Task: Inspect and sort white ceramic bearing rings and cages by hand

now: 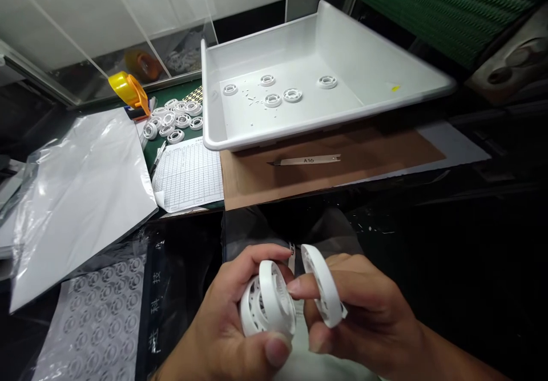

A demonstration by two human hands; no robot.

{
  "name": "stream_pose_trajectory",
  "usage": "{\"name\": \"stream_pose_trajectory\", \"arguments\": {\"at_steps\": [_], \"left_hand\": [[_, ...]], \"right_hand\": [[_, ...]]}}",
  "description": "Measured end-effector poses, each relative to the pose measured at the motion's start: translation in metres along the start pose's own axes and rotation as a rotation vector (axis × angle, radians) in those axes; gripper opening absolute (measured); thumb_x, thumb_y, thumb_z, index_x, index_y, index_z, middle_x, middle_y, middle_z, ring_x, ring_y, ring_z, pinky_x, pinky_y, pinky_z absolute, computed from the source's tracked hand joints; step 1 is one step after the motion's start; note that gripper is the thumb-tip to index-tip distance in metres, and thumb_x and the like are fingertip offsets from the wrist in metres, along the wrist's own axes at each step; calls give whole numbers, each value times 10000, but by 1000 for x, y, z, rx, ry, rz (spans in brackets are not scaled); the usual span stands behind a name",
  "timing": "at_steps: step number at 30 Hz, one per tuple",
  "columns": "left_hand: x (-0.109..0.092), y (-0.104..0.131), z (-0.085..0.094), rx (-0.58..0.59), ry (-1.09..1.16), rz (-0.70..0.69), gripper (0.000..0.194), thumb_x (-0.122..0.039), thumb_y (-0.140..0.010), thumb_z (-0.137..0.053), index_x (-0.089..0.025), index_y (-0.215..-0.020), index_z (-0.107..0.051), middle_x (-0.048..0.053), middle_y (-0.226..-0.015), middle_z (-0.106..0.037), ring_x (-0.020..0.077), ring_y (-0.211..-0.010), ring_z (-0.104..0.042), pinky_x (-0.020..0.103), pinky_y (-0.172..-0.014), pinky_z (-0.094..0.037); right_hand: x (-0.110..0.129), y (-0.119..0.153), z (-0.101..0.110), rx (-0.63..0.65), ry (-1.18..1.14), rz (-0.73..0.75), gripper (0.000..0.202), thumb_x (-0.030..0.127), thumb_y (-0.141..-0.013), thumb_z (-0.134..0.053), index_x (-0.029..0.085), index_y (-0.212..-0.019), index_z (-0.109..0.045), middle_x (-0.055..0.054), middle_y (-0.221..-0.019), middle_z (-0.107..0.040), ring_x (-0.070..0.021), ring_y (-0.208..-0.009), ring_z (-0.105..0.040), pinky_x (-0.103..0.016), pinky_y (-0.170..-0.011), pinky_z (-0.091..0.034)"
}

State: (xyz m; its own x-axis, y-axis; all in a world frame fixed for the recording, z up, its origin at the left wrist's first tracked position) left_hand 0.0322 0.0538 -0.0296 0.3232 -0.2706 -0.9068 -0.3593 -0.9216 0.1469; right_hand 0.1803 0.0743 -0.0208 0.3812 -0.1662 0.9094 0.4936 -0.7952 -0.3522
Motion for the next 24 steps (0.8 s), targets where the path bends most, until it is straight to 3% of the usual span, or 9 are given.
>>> {"name": "stream_pose_trajectory", "arguments": {"at_steps": [3, 6, 10, 12, 17, 20, 24], "left_hand": [[-2, -1, -1, 16, 34, 0, 658, -492, -746, -933, -297, -1329, -699, 25, -940, -722, 152, -762, -660, 214, -684, -524], [-1, -2, -1, 9, 40, -5, 745, -536, -741, -934, -281, -1391, -676, 28, -935, -722, 154, -761, -655, 227, -690, -518], [5, -2, 8, -42, 80, -2, 950, -642, -629, -970, -262, -1441, -657, 69, -979, -761, 142, -737, -640, 211, -653, -505], [7, -2, 10, -13, 126, 6, 963, -662, -630, -945, -290, -1465, -640, 74, -975, -769, 129, -710, -640, 192, -625, -507], [5, -3, 9, 75, 173, 22, 885, -647, -710, -872, -322, -1493, -617, 76, -1023, -771, 147, -782, -672, 218, -701, -560], [3, -4, 9, 73, 185, 33, 894, -647, -694, -874, -326, -1489, -622, 67, -1021, -771, 157, -794, -671, 238, -723, -575], [7, -5, 14, -25, 152, 78, 941, -669, -614, -887, -293, -1450, -669, 61, -972, -759, 181, -794, -692, 245, -726, -582]], "right_hand": [[-1, -4, -7, 59, 41, -16, 198, 395, -1027, -751, 205, -1071, -790, 30, -644, -528, -103, -532, -430, -256, -534, -352], [-6, -3, -11, 66, -4, -120, 263, 420, -1021, -743, 184, -907, -728, 31, -617, -509, -92, -510, -437, -240, -500, -336], [-23, 7, 1, -141, -413, -392, 406, 619, -989, -723, 225, -948, -634, 49, -516, -567, -60, -322, -345, -165, -334, -245], [-25, 10, 9, -214, -504, -420, 424, 674, -1005, -659, 258, -985, -582, 62, -476, -573, -55, -280, -254, -154, -315, -224], [-22, 10, 2, -107, -641, -490, 461, 632, -938, -789, 261, -1016, -526, 53, -549, -636, -39, -308, -328, -110, -344, -275], [-21, 9, -4, -95, -563, -568, 454, 593, -908, -838, 230, -1011, -586, 32, -580, -635, -58, -366, -441, -107, -348, -321], [-13, 0, -9, 26, -196, -472, 320, 482, -938, -813, 174, -996, -749, 11, -615, -579, -87, -482, -471, -193, -442, -350]]}}
Point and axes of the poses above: each hand's wrist, its own y-axis away from the middle knuckle, its own z-axis out of the back of the hand, x = y × z, the point moved 6 cm from there along -y, towards the middle knuckle
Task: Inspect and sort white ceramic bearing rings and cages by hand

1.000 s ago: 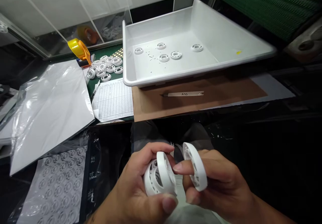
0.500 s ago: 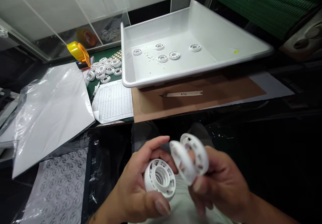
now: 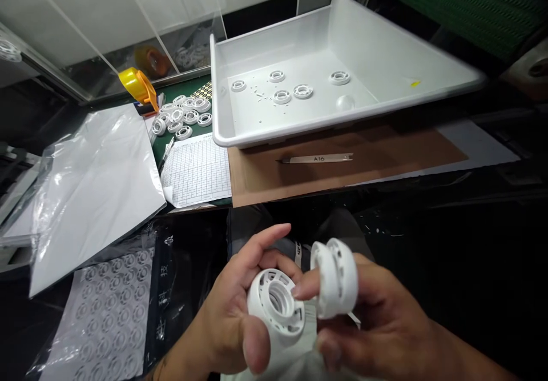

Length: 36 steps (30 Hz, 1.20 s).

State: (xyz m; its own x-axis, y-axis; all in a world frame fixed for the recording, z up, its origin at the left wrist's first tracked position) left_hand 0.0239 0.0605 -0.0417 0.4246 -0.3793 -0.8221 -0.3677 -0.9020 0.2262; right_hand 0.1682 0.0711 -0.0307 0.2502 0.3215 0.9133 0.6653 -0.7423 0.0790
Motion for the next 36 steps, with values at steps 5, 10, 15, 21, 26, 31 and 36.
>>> {"name": "stream_pose_trajectory", "arguments": {"at_steps": [5, 10, 15, 21, 26, 31, 36], "left_hand": [[5, -2, 2, -39, 40, 35, 898, -504, -585, -1008, -357, -1410, -688, 11, -952, -781, 176, -827, -719, 221, -768, -580], [2, -4, -3, 5, 67, 2, 984, -699, -593, -917, -321, -1455, -630, 41, -967, -787, 150, -764, -682, 205, -682, -539], [1, -5, 0, -22, 9, -66, 949, -752, -645, -861, -320, -1459, -631, 36, -1011, -740, 166, -832, -674, 238, -759, -569], [3, -4, 3, -18, 0, -48, 880, -727, -713, -851, -343, -1468, -612, 30, -1083, -738, 158, -868, -682, 213, -771, -569], [-4, -3, 2, -48, -89, -71, 646, -591, -892, -799, -307, -1444, -623, 26, -1031, -743, 99, -770, -628, 175, -715, -523], [-6, -4, -1, -41, -29, -99, 572, -541, -933, -774, -283, -1421, -625, 45, -990, -771, 101, -736, -649, 164, -661, -524], [-8, -6, -3, -34, -23, -100, 604, -579, -920, -771, -263, -1416, -636, 58, -963, -770, 99, -699, -649, 162, -639, -531]], "right_hand": [[1, 0, -4, 81, 116, 70, 262, 408, -977, -768, 170, -868, -758, -11, -667, -603, -95, -535, -501, -204, -491, -393], [-15, 5, 0, 9, -398, -172, 469, 594, -896, -846, 204, -1067, -650, -3, -627, -640, -70, -425, -476, -118, -371, -357], [-8, -3, -3, 17, 32, 8, 170, 276, -869, -832, 192, -929, -696, -12, -766, -651, -116, -608, -566, -205, -543, -491], [-11, -9, -5, -128, -31, 136, 172, 308, -868, -848, 206, -854, -710, -21, -707, -677, -170, -652, -634, -279, -615, -540], [-23, -5, -5, -229, -177, 142, 272, 359, -800, -943, 202, -876, -735, -4, -657, -645, -121, -505, -570, -215, -455, -473], [-46, 8, -1, -203, -274, 240, 203, 324, -874, -903, 240, -978, -750, 21, -618, -651, -91, -468, -546, -164, -451, -441], [-37, 13, 1, -191, -259, 334, 215, 308, -982, -815, 374, -1178, -756, 32, -653, -698, -65, -461, -471, -147, -462, -384]]}}
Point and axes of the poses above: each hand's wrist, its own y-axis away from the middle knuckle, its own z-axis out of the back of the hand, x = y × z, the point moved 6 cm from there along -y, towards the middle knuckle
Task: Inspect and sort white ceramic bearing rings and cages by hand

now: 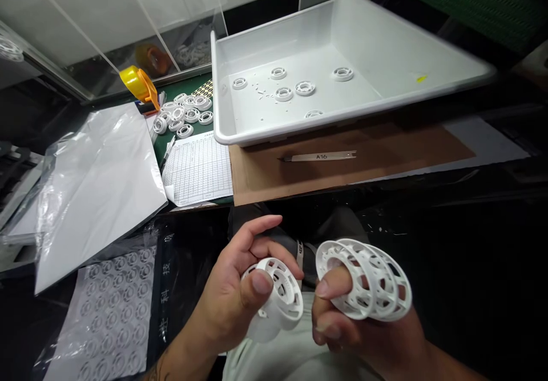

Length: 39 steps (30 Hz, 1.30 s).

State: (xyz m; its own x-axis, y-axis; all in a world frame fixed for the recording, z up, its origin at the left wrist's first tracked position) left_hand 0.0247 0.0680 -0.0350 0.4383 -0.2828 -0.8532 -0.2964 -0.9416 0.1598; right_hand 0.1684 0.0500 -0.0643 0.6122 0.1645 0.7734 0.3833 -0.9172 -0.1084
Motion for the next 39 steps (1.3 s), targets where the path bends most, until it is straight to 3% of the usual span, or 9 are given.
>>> {"name": "stream_pose_trajectory", "arguments": {"at_steps": [7, 10, 14, 16, 20, 26, 32, 35, 39], "left_hand": [[-1, 2, -1, -5, 14, 12, 634, -594, -888, -799, -273, -1412, -644, 55, -949, -767, 102, -688, -641, 166, -631, -521], [-1, 2, -1, -4, -11, 17, 653, -621, -878, -796, -281, -1414, -641, 47, -946, -756, 99, -692, -631, 166, -636, -512], [0, 1, 4, -51, -145, 46, 743, -655, -800, -851, -306, -1417, -629, 30, -986, -717, 126, -771, -647, 187, -680, -533], [0, 0, 6, -79, -187, 33, 766, -701, -793, -827, -303, -1417, -628, 49, -1061, -708, 154, -815, -667, 215, -696, -558], [0, 0, 7, -120, -148, 24, 738, -826, -854, -641, -335, -1404, -627, 63, -1170, -674, 153, -720, -684, 260, -616, -560], [-5, 1, 6, -127, -237, 53, 787, -893, -864, -524, -340, -1420, -588, 71, -1253, -665, 179, -828, -685, 273, -669, -590], [-2, -1, 2, -84, -218, 79, 755, -858, -902, -510, -321, -1433, -536, 77, -1229, -660, 160, -765, -687, 279, -670, -564], [-4, -1, 0, -98, -208, 89, 761, -859, -918, -469, -306, -1439, -523, 85, -1204, -664, 159, -724, -672, 289, -643, -549], [-10, 1, 1, -129, -303, 118, 785, -840, -909, -526, -271, -1448, -567, 115, -1257, -679, 181, -770, -650, 281, -624, -530]], "right_hand": [[28, -12, -6, 99, 322, 143, 289, 305, -988, -813, 376, -1258, -739, 38, -657, -702, -94, -503, -548, -207, -574, -502], [29, -15, -7, 113, 436, 165, 378, 251, -918, -878, 361, -1254, -741, 39, -764, -745, -124, -610, -654, -227, -685, -582], [22, -19, -15, 198, 551, 107, 126, 111, -865, -814, 215, -901, -752, 10, -829, -742, -130, -687, -677, -198, -672, -562], [16, -20, -15, 200, 464, -31, 146, 180, -905, -777, 175, -780, -701, -8, -738, -696, -121, -618, -618, -204, -592, -517], [6, -18, -9, 109, 144, -330, 186, 333, -914, -813, 182, -970, -720, 0, -716, -646, -97, -526, -511, -198, -488, -431], [3, -20, -8, 209, 434, -355, 113, 245, -853, -843, 177, -871, -753, 1, -748, -652, -118, -656, -557, -203, -591, -447], [-8, -16, -12, 112, -32, -500, 301, 395, -855, -886, 143, -911, -732, -18, -706, -658, -80, -539, -554, -128, -470, -478], [-10, -15, -16, 113, -108, -545, 323, 364, -831, -894, 141, -957, -699, -19, -682, -658, -78, -495, -536, -124, -417, -443], [-1, -21, -21, 256, 252, -391, 150, 155, -827, -783, 165, -777, -642, 55, -619, -521, -39, -513, -411, -128, -470, -320]]}}
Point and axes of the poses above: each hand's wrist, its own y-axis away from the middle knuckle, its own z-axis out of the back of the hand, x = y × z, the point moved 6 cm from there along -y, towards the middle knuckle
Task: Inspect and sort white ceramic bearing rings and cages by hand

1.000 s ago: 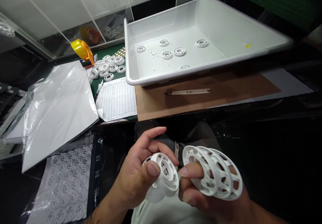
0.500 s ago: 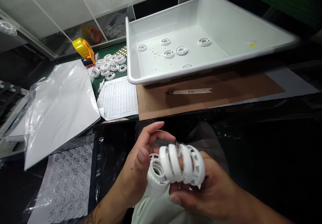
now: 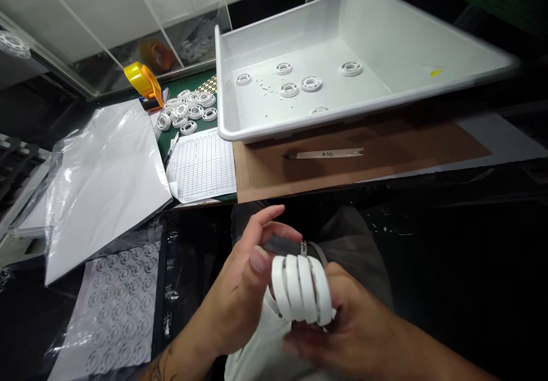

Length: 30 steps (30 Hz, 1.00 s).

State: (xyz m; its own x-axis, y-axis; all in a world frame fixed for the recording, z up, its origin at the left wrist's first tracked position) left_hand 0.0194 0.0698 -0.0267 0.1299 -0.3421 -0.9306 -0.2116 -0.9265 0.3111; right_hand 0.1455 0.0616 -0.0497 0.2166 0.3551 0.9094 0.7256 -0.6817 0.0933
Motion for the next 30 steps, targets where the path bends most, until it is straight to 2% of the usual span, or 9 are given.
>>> {"name": "stream_pose_trajectory", "arguments": {"at_steps": [2, 5, 7, 9, 12, 16, 22, 26, 30], "left_hand": [[0, 0, 0, 12, -26, 3, 792, -831, -904, -549, -265, -1457, -572, 120, -1262, -689, 175, -751, -644, 276, -614, -528], [3, -4, -1, 13, 52, -26, 777, -840, -912, -517, -266, -1432, -569, 108, -1192, -706, 173, -712, -689, 289, -635, -570], [4, -8, -2, 1, 148, -50, 762, -853, -900, -523, -267, -1384, -586, 96, -1147, -715, 153, -616, -703, 253, -539, -548], [3, -12, -1, -37, 248, -61, 752, -856, -876, -566, -250, -1317, -619, 84, -1102, -727, 139, -538, -697, 216, -458, -509], [-2, -14, 1, -85, 352, -70, 732, -841, -861, -612, -212, -1232, -652, 64, -1023, -740, 147, -512, -700, 236, -459, -538], [-7, -12, 1, -69, 389, -58, 691, -816, -882, -613, -208, -1207, -662, 57, -1034, -739, 158, -538, -715, 241, -459, -542], [-4, -10, -3, -39, 383, -35, 692, -825, -900, -569, -229, -1239, -661, 64, -1095, -722, 151, -550, -706, 255, -484, -536], [-3, -11, -2, -57, 328, -64, 717, -835, -909, -536, -221, -1256, -663, 95, -1113, -724, 133, -534, -678, 223, -449, -500], [-8, -6, 0, -79, 160, -95, 727, -835, -904, -547, -238, -1301, -666, 110, -1191, -717, 137, -630, -651, 245, -536, -517]], "right_hand": [[-1, 0, 1, 8, 55, 7, 193, 179, -853, -777, 157, -723, -636, 48, -613, -527, -40, -516, -426, -127, -480, -343], [-13, 4, 3, -2, -273, -111, 281, 357, -847, -885, 156, -932, -708, -6, -686, -644, -96, -545, -581, -128, -450, -468], [-16, 8, 10, -49, -453, -50, 358, 391, -857, -915, 186, -1046, -692, -26, -775, -701, -105, -570, -635, -131, -465, -507], [-14, 13, 19, -81, -471, 75, 312, 356, -898, -901, 232, -1086, -684, -37, -942, -746, -90, -605, -668, -153, -547, -551], [-16, 17, 28, -130, -351, 114, 333, 366, -891, -909, 265, -1141, -714, -44, -1003, -740, -131, -741, -684, -230, -692, -587], [-11, 17, 34, -240, -249, 116, 483, 384, -841, -943, 317, -1262, -715, -41, -939, -720, -171, -791, -639, -248, -673, -571], [21, 12, 29, -343, 79, 312, 251, 190, -751, -949, 289, -939, -814, -16, -1070, -677, -142, -799, -686, -197, -690, -608], [27, 12, 22, -377, 339, 401, 272, 273, -791, -947, 257, -967, -741, -24, -943, -642, -155, -677, -679, -228, -563, -579], [31, 12, 14, -393, 645, 562, 363, 383, -854, -894, 229, -1087, -661, -64, -964, -666, -240, -813, -710, -353, -729, -618]]}}
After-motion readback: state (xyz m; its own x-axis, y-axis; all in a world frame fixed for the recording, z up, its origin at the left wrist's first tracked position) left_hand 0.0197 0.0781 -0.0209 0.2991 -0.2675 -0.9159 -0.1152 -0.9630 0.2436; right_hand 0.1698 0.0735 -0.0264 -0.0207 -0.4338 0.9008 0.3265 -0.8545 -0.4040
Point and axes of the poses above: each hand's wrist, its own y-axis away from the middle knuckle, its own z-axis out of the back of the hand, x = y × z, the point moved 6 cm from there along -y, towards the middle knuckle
